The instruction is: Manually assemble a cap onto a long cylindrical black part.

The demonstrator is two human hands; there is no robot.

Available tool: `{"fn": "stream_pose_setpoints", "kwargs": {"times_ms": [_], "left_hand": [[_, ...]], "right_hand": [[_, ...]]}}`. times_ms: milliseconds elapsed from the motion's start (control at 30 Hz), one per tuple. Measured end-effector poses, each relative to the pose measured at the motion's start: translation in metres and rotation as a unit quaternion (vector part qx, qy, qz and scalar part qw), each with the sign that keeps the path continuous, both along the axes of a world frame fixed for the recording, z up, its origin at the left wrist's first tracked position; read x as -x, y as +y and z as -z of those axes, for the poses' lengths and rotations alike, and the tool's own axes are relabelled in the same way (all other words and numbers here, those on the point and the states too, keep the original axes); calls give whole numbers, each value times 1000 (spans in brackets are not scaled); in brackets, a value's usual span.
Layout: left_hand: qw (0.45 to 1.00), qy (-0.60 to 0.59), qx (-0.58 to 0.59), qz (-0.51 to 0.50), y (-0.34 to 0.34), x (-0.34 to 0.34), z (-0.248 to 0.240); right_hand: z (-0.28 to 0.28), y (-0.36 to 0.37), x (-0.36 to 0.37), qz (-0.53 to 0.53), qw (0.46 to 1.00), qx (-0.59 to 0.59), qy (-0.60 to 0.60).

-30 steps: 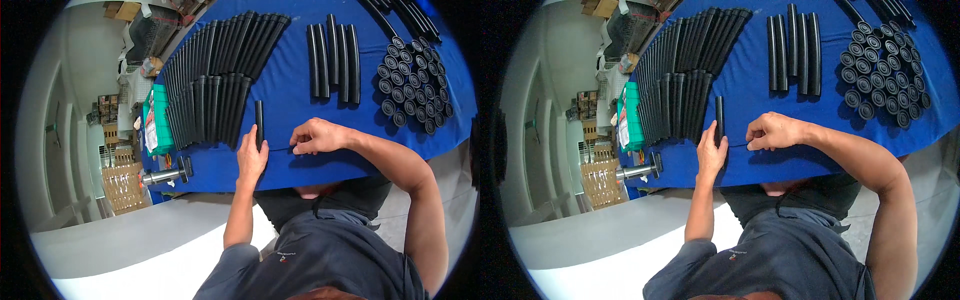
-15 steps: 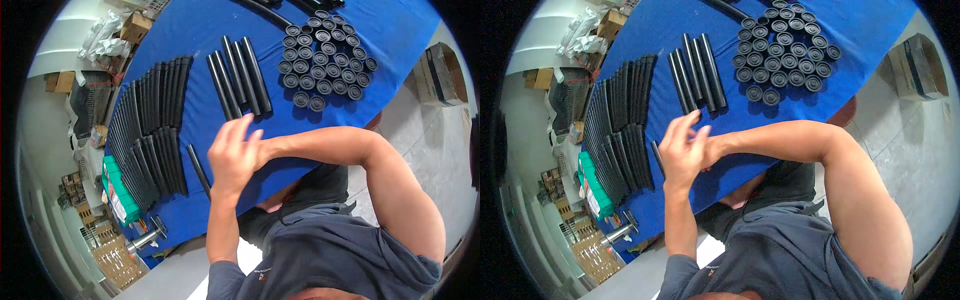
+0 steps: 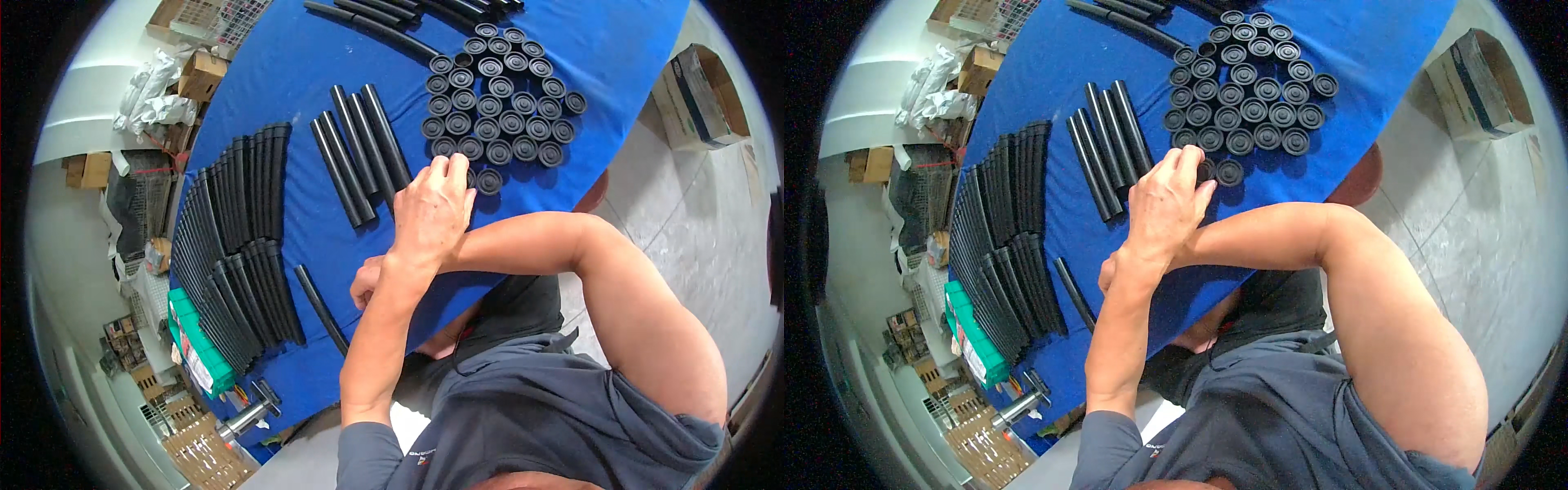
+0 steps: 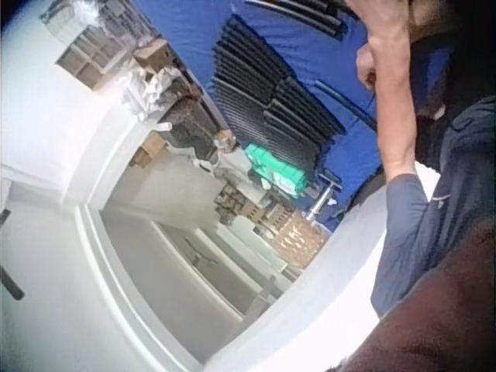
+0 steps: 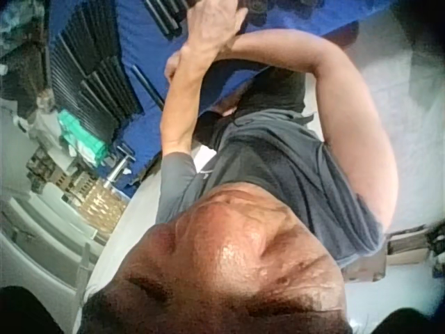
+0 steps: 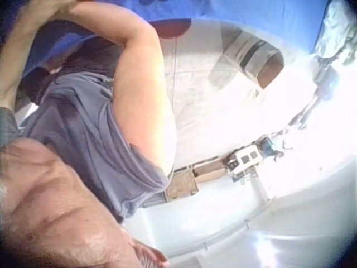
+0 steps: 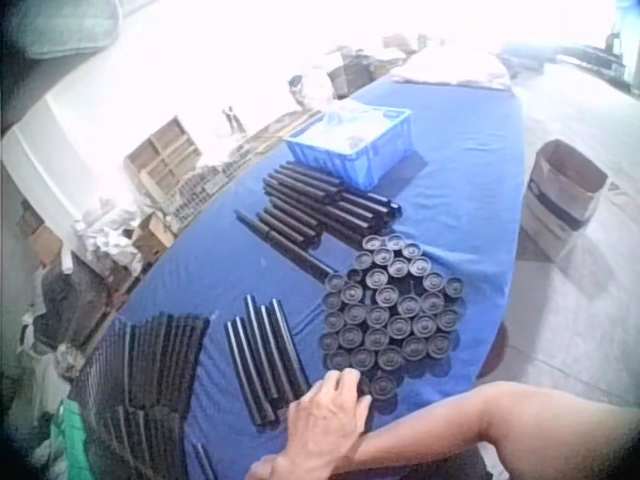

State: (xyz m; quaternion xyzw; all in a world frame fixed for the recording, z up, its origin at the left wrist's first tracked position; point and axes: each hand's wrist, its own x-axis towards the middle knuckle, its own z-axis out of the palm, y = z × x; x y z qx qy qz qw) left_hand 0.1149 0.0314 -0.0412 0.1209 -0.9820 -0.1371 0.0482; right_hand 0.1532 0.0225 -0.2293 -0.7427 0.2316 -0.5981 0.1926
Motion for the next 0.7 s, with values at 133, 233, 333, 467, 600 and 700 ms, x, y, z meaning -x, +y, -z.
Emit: {"fn": "stream_pose_setpoints", "kwargs": {"times_ms": [133, 233, 333, 467, 600, 700], "left_hand": [[999, 35, -5, -21, 5, -21, -17], [990, 84, -12, -113, -2, -63, -40], [958, 120, -12, -258, -30, -133, -46], [921, 134, -83, -356, -51, -188, -28], [926, 63, -67, -367, -62, -208, 3], [943, 61, 14, -327, -61, -210, 26]], "right_hand": [[1, -21, -18, 8, 999, 40, 29], [1, -33, -40, 22, 997, 59, 48], [-112, 11, 10, -167, 918, -357, 55], [-116, 16, 15, -145, 918, -359, 79], [-134, 17, 21, -163, 895, -406, 88], [-135, 16, 20, -174, 876, -440, 95]]}}
